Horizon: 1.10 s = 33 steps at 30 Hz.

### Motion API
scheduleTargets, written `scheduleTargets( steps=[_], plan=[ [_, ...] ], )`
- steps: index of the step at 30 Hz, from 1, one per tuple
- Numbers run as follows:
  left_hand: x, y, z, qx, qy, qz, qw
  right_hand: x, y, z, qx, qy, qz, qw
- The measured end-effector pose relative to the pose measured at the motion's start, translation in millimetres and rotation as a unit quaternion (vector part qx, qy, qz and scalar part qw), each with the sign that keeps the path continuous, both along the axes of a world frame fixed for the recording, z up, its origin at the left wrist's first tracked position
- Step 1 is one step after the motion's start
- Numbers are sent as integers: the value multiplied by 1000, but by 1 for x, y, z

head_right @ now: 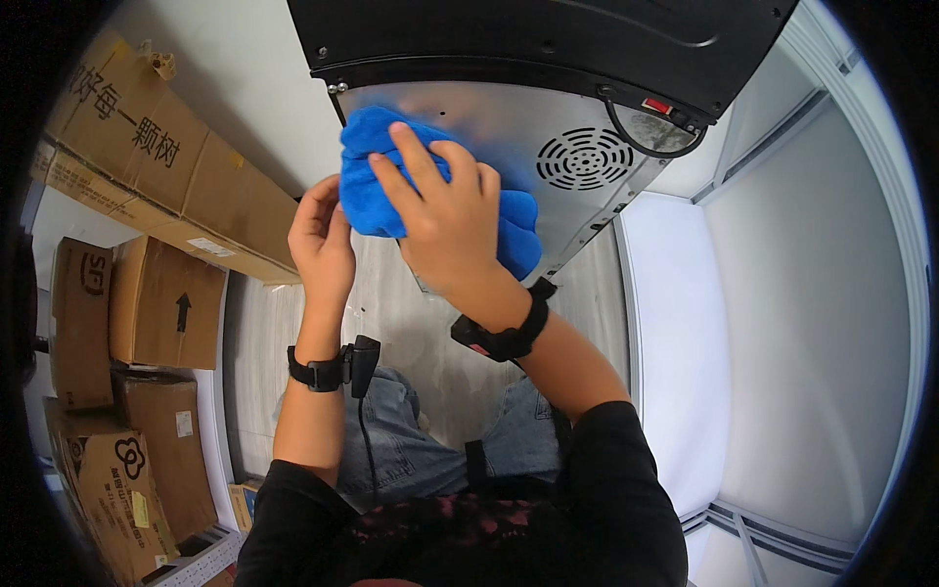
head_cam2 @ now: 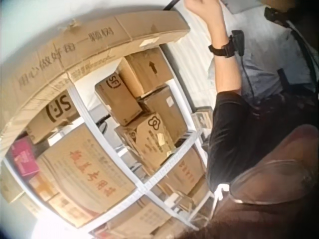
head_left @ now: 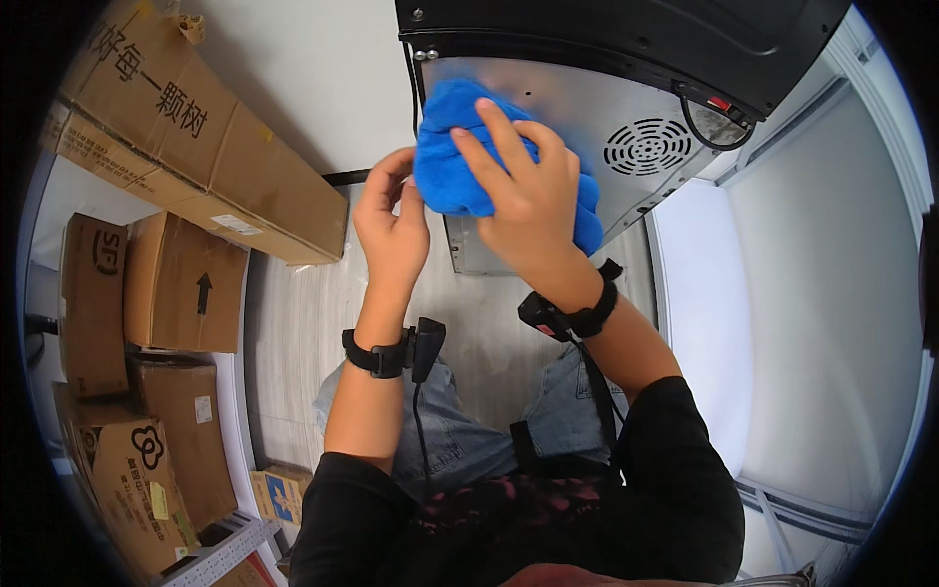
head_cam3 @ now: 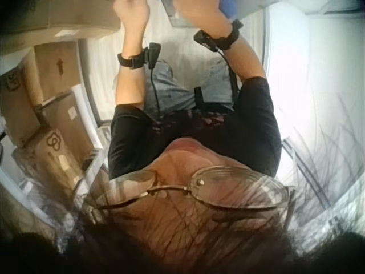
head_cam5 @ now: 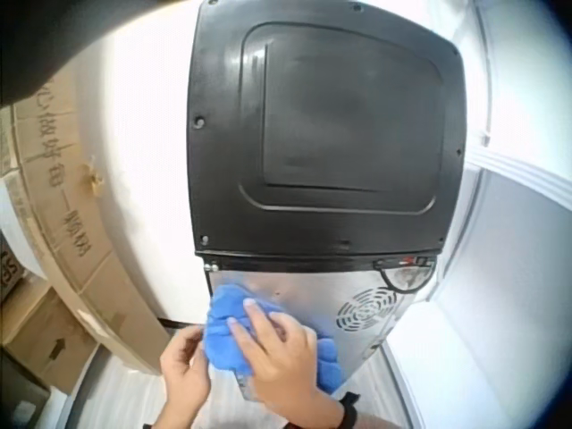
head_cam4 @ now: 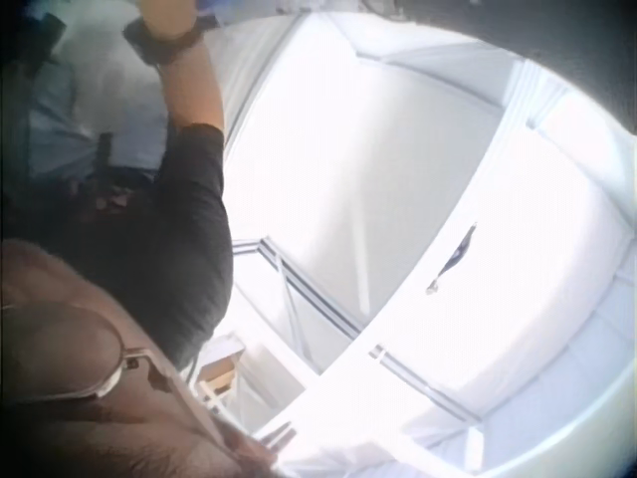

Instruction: The person uses a screwdriver to remove screws from the back panel of a beige and black electronic device, then wipes the interior with a blue cloth. The person reattaches the back panel and tightens the screws.

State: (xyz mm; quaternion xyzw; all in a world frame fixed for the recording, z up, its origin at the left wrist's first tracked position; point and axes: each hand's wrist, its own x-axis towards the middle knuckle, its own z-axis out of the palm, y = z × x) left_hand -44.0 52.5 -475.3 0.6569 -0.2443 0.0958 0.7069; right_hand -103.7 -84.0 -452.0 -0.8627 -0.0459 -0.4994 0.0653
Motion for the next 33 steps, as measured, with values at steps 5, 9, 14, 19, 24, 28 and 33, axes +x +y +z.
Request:
scheduleTargets(
  steps=[5, 9, 14, 19, 24, 28, 33],
  plan=[
    [5, 1, 4, -106, 144, -51, 983, 15, 13, -3, -29, -3, 24, 999],
    [7, 8, 0, -116, 223, -67, 966, 14, 17, -1, -19, 21, 27, 999],
    [7, 17, -11, -49, 240, -88, 965, 4, 8, -31, -21, 50, 23, 998],
    [6, 16, -12, 17, 228, -80, 970, 2, 2, -75, 0, 34, 15, 999],
    [6, 13, -14, 57, 217, -80, 971, -7, -12, -134, -4, 79, -3, 997],
    [7, 12, -21, 83, 177, -68, 978, -1, -2, -137, 10, 49, 0, 999],
    [10, 15, -31, 83, 127, -70, 986, 11, 16, -104, 55, -13, 3, 998]
  ],
)
